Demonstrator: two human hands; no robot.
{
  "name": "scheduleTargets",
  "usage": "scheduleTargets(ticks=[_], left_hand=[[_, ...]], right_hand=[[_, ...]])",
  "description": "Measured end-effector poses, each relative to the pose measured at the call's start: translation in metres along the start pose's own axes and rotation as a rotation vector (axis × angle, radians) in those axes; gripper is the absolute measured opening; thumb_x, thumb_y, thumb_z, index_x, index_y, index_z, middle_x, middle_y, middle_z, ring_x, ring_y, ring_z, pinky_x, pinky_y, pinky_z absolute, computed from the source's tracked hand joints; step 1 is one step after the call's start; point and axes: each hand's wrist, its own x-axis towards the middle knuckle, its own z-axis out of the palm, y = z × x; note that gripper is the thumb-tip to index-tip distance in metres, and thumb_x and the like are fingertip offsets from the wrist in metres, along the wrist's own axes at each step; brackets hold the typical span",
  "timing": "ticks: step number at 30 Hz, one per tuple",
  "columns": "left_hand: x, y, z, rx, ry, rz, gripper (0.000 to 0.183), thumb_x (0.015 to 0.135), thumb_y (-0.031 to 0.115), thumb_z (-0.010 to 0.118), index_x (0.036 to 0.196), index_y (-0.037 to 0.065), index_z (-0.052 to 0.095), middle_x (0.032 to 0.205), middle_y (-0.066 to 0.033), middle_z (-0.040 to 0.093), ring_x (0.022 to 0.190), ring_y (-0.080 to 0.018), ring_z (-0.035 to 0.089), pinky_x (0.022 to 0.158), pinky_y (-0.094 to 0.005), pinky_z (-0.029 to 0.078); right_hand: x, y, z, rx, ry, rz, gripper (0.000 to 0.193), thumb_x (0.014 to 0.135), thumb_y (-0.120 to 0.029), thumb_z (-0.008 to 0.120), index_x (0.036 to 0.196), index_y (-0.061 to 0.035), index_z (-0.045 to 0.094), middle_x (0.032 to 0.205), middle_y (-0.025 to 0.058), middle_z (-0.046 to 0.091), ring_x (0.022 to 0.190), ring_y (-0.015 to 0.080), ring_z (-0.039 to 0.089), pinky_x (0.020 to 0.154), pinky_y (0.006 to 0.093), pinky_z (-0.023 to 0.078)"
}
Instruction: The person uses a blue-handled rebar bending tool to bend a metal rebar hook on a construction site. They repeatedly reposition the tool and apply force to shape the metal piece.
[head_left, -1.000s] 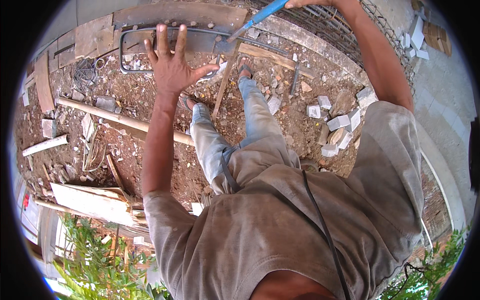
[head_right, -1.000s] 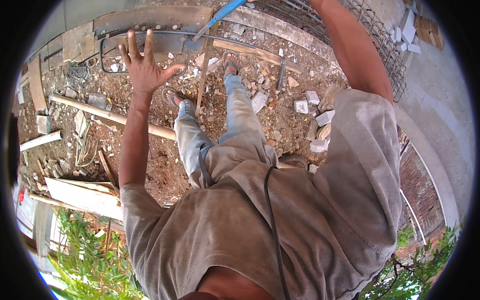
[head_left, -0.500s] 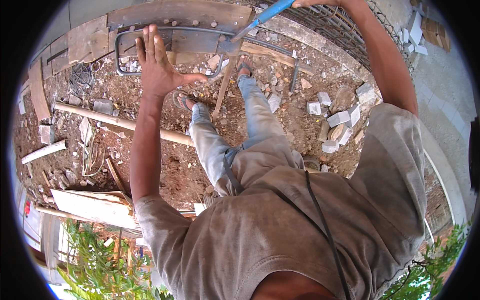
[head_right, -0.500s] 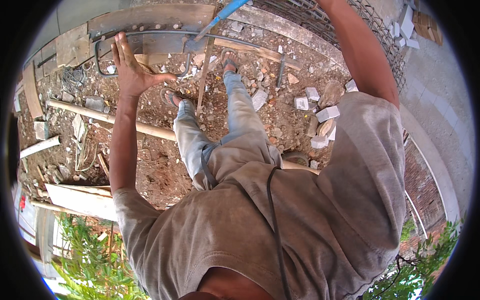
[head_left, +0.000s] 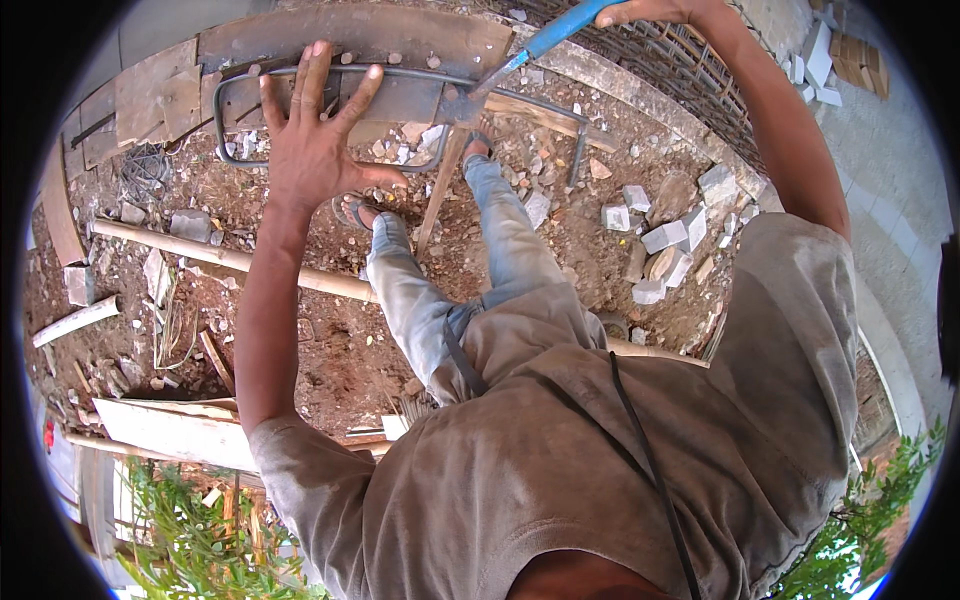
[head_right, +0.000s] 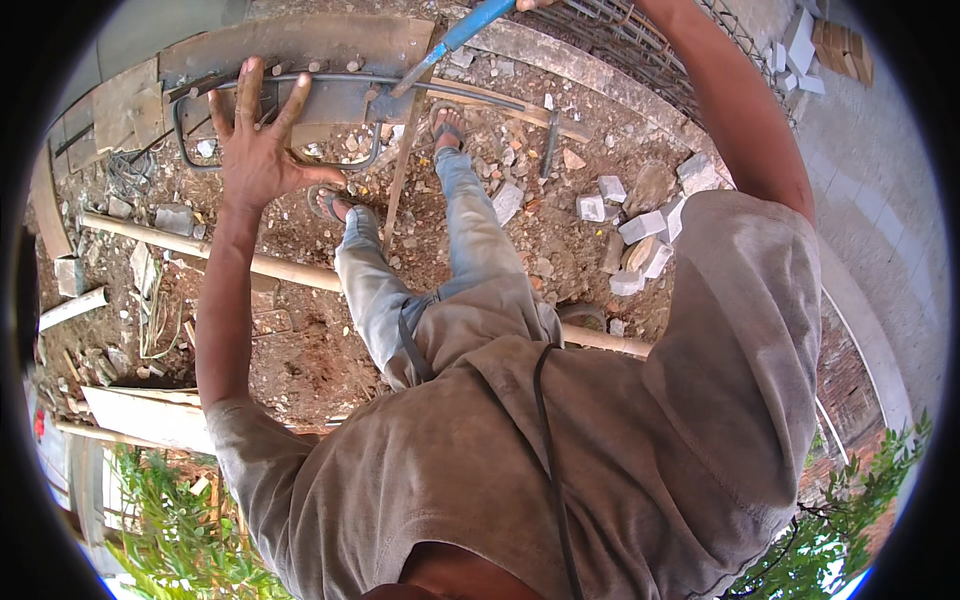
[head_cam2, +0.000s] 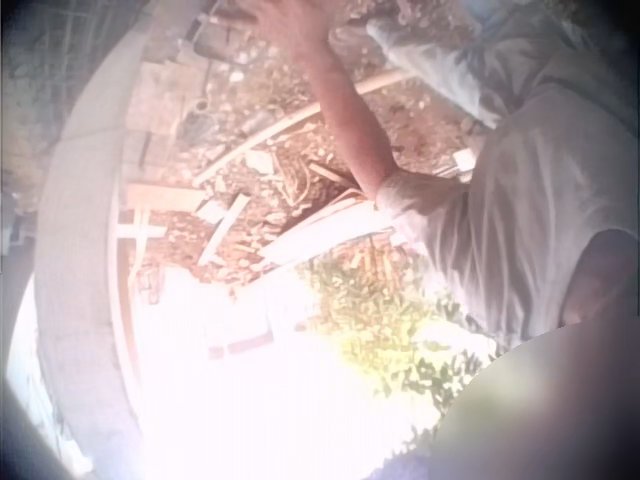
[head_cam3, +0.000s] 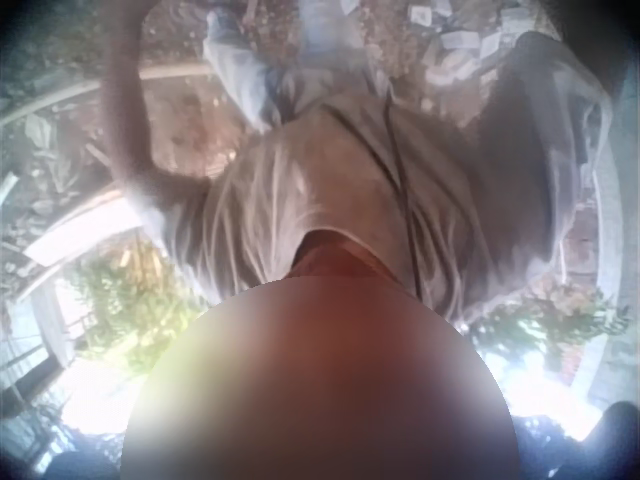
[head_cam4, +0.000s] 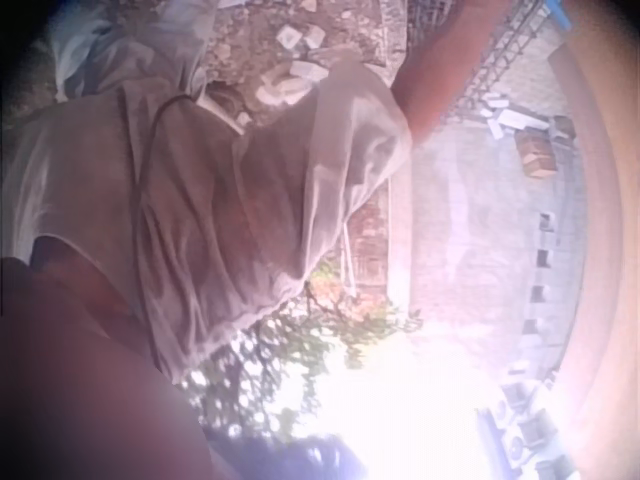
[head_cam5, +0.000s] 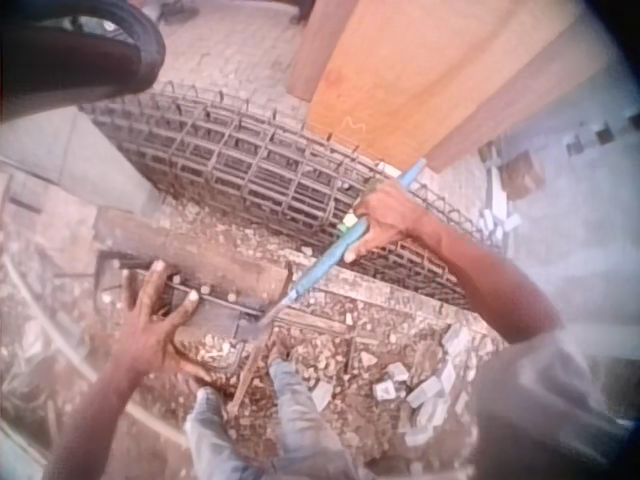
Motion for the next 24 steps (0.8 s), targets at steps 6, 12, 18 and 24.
scheduleTargets(ticks=[6,12,18,24], left_hand=[[0.0,-0.001,-0.005,0.018,-0.085,-0.06,0.116,0.046,0.102,0.044,0.146,0.045,0.042,0.162,-0.0151,0.021,0.149,-0.0283,0.025,0.12,-0.06,0.0],[-0.003,-0.001,0.004,0.07,0.004,-0.053,0.113,0.048,0.104,0.041,0.145,0.046,0.044,0.163,-0.0147,0.019,0.151,-0.0295,0.019,0.118,-0.0632,-0.002],[0.0,0.002,-0.001,0.045,-0.079,-0.08,0.112,0.05,0.103,0.041,0.146,0.047,0.042,0.164,-0.0135,0.017,0.152,-0.0296,0.014,0.117,-0.0643,-0.003],[0.006,0.009,-0.017,0.059,-0.202,-0.148,0.111,0.048,0.102,0.043,0.147,0.052,0.035,0.165,-0.0095,0.015,0.153,-0.0267,0.011,0.118,-0.0627,-0.004]], right_hand=[[-0.003,0.03,-0.013,0.241,0.047,-0.216,0.063,0.06,-0.066,0.079,0.078,-0.006,0.067,0.08,0.0164,0.067,0.078,0.0366,0.065,0.066,0.0465,0.05],[-0.001,0.074,-0.008,-0.047,0.116,-0.05,0.066,0.053,-0.077,0.075,0.061,-0.0127,0.061,0.066,0.0119,0.062,0.065,0.0371,0.062,0.058,0.0485,0.047],[0.016,0.097,-0.005,-0.173,0.202,-0.193,0.068,0.051,-0.078,0.074,0.057,-0.0128,0.058,0.063,0.012,0.061,0.062,0.0364,0.061,0.054,0.0478,0.045],[0.014,0.092,0.005,-0.015,0.146,-0.2,0.067,0.051,-0.077,0.076,0.058,-0.0123,0.059,0.062,0.0117,0.061,0.059,0.0364,0.061,0.053,0.0481,0.044]])
